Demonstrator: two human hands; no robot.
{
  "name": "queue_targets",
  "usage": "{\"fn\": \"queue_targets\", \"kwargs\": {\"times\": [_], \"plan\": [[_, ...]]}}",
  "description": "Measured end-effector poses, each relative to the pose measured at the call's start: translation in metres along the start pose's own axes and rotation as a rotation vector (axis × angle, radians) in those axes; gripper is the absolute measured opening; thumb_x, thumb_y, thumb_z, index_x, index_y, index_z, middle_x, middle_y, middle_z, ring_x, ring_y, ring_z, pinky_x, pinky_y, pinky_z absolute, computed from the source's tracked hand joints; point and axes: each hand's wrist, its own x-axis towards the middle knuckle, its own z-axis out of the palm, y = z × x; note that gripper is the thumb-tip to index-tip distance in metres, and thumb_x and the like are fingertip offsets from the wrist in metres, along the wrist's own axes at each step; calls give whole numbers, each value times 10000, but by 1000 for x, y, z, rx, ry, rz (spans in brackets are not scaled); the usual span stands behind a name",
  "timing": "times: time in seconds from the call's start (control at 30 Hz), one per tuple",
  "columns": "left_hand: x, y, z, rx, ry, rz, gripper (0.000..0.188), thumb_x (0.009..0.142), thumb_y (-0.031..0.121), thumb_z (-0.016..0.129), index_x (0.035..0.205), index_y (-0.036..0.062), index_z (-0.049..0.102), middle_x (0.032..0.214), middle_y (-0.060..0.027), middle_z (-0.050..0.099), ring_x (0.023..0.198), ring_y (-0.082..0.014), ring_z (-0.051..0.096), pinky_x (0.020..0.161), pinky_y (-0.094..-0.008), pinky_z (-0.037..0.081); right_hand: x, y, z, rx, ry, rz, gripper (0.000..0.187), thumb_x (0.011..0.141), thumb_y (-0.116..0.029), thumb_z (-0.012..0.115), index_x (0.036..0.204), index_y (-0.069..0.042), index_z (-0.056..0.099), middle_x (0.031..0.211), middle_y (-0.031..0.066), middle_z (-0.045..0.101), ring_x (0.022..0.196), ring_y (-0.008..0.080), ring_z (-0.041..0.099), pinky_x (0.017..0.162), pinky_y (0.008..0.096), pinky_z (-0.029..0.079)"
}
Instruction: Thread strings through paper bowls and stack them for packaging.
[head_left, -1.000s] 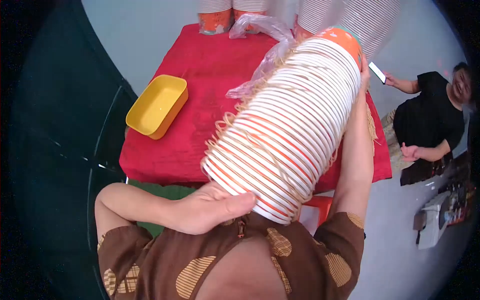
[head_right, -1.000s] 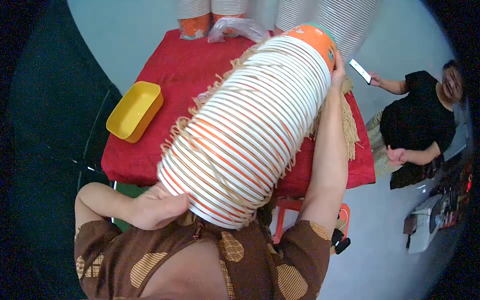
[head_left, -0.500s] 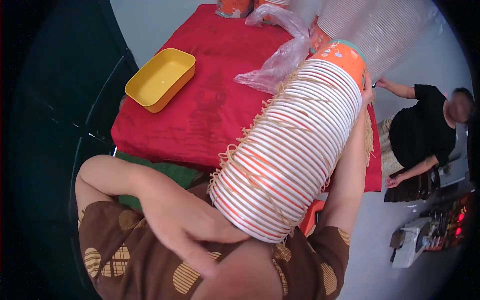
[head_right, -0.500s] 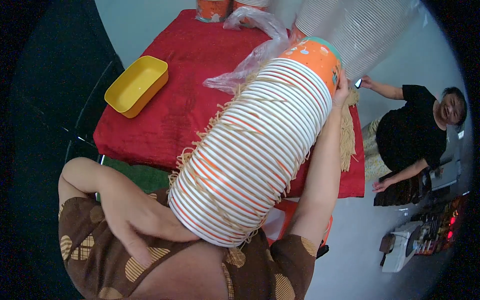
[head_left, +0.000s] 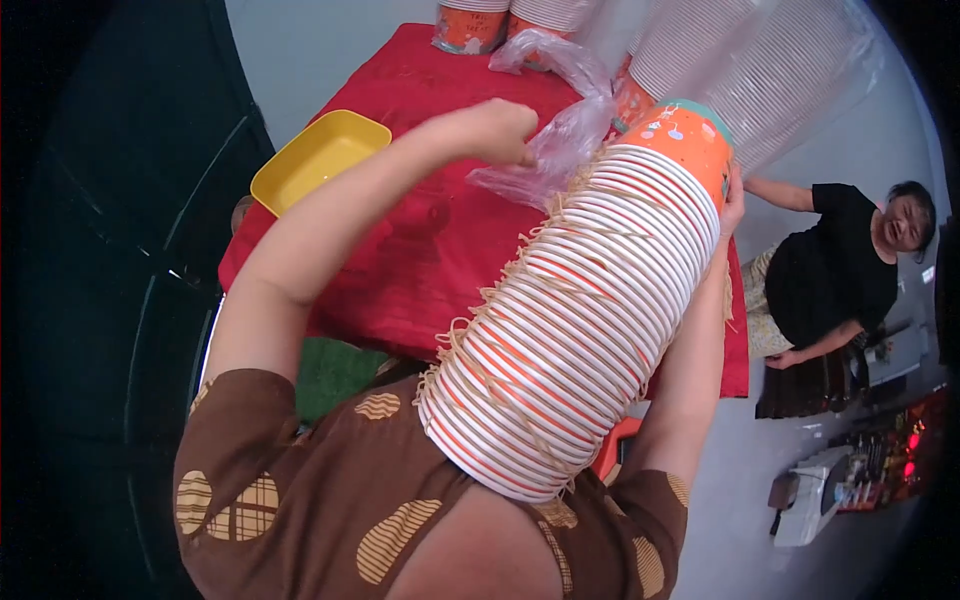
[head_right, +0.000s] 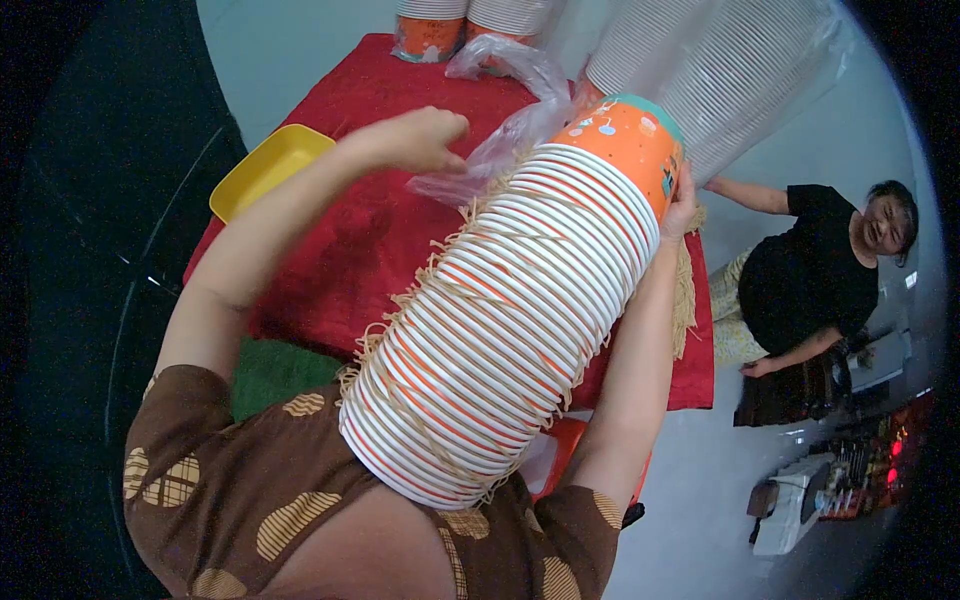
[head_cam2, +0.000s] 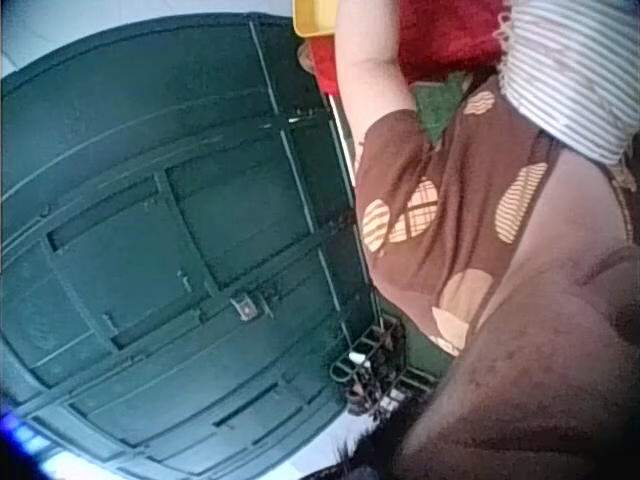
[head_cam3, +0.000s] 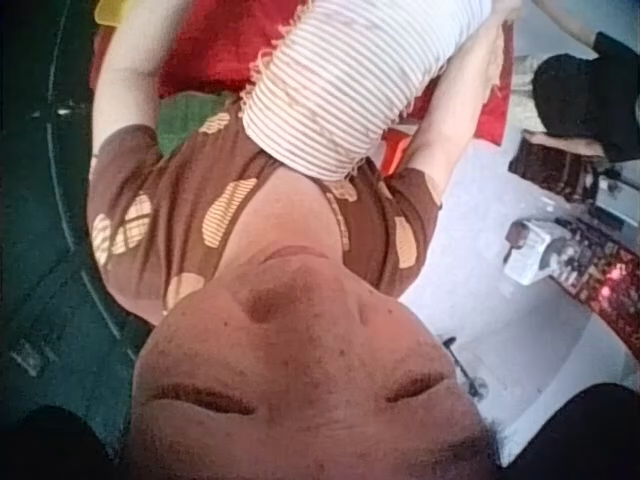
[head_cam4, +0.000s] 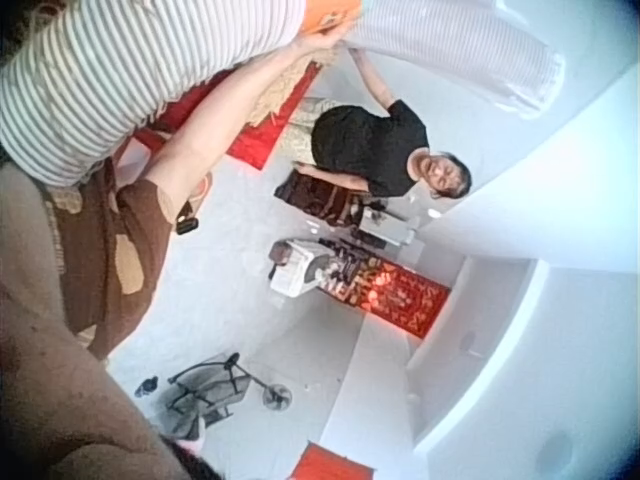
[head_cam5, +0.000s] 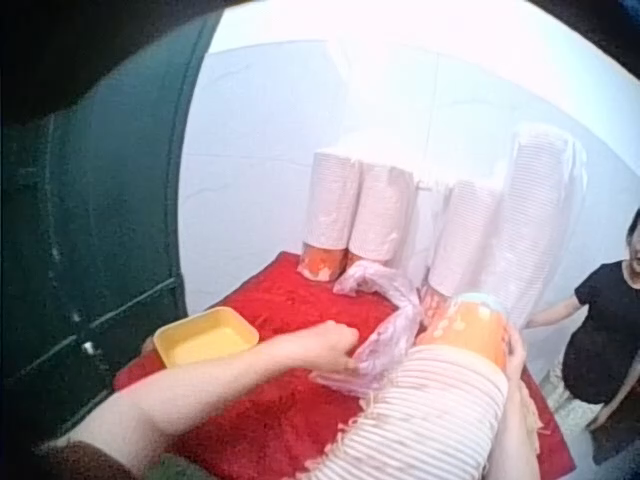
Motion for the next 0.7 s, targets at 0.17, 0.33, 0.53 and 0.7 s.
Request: {"fn": "queue_targets", "kwargs": {"times": [0.17,0.33,0.53,0.7], "plan": [[29,-2,68,39,30,-94,460,741,321,744,1013,-18,593,977,-269,651,919,-419,638,813,-483,517,-3,0,8,10,3,5,526,990,-385,395,1338,4,463,1357,179,507,1208,318,526,1033,459,421],[94,-39,58,-396,296,-391,281,764,157,597,929,-54,681,1013,-292,645,969,-404,647,827,-489,519,5,6,1,4,-37,5,522,997,-376,380,1339,10,460,1350,184,514,1213,315,523,1042,457,411],[188,-60,35,-1026,773,-847,240,816,96,586,999,-7,703,1029,-195,693,952,-301,688,735,-410,550,18,9,-6,2,31,-1,459,983,-351,436,1256,5,534,1249,173,592,1118,288,591,966,422,485],[249,-52,54,-1468,765,-778,252,821,71,536,1001,-1,697,939,-170,682,825,-267,670,632,-402,523,33,15,0,93,8,49,436,961,-348,491,1190,14,577,1173,171,627,1050,271,621,918,403,518]]}}
